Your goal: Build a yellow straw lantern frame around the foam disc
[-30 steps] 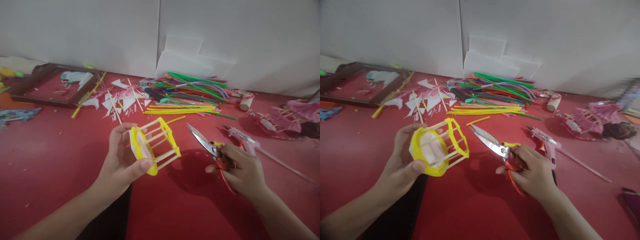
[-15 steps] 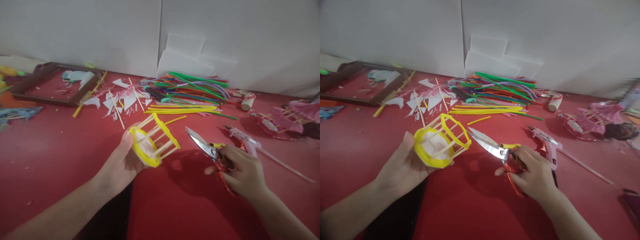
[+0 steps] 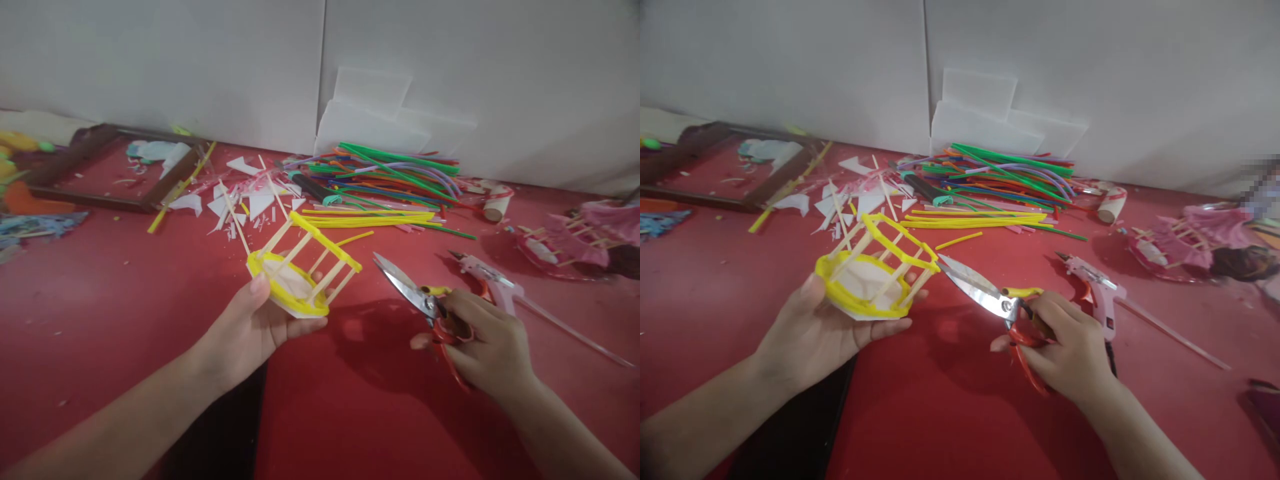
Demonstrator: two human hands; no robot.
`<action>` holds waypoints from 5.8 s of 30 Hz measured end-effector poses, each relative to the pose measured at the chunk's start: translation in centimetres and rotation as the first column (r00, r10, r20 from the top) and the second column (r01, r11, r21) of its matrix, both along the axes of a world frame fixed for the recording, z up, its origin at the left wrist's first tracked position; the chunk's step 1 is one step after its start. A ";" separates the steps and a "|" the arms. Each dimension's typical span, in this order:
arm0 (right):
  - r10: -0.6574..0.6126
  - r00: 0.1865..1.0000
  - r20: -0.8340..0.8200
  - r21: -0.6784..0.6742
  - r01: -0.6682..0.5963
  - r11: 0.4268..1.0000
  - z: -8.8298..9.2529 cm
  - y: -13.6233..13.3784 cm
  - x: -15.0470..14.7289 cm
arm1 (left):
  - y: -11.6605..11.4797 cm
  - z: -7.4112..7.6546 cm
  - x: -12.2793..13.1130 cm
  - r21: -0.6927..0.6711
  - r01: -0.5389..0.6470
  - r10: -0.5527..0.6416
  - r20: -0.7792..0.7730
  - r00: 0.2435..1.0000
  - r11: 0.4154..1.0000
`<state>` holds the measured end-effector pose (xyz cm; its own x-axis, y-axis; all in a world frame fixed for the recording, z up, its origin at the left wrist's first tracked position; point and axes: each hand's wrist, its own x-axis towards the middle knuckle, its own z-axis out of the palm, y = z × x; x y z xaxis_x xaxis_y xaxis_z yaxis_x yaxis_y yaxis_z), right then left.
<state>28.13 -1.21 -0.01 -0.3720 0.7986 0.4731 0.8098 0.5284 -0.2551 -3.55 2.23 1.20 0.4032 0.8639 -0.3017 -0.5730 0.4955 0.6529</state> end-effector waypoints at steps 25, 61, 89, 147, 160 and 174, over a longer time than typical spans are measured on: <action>-0.169 0.983 0.073 0.218 0.150 0.964 -0.7 -0.5 -1.1 | -1.4 -1.2 0.0 0.272 -0.047 0.132 -0.306 0.943 0.961; -0.183 0.974 0.136 0.197 0.154 0.968 0.2 -0.8 -1.5 | -1.8 -0.1 0.5 0.105 0.050 -0.024 -0.239 0.971 0.993; -0.080 0.993 0.081 0.099 0.072 0.992 -1.1 -0.2 0.2 | 0.0 1.8 0.2 -0.238 -0.097 0.125 0.104 0.987 0.966; -0.168 0.958 0.234 0.272 0.101 0.957 0.6 -1.1 -0.7 | -0.5 -1.8 -1.4 0.933 0.261 0.625 -0.359 0.693 0.247; -0.220 0.969 0.117 0.154 0.201 0.967 -0.3 -1.0 0.0 | -0.7 -1.1 -1.2 0.887 0.395 0.695 -0.440 0.569 0.239; -0.097 0.990 0.107 0.116 0.084 0.990 0.0 -0.2 0.3 | -0.4 -0.7 -1.3 0.677 0.714 0.891 -0.197 0.408 -0.177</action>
<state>28.41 -1.38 0.01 -0.3560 0.7762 0.5203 0.8757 0.4714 -0.1040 -4.87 1.84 0.48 0.6103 0.3321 0.7192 0.4911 -0.8710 -0.0146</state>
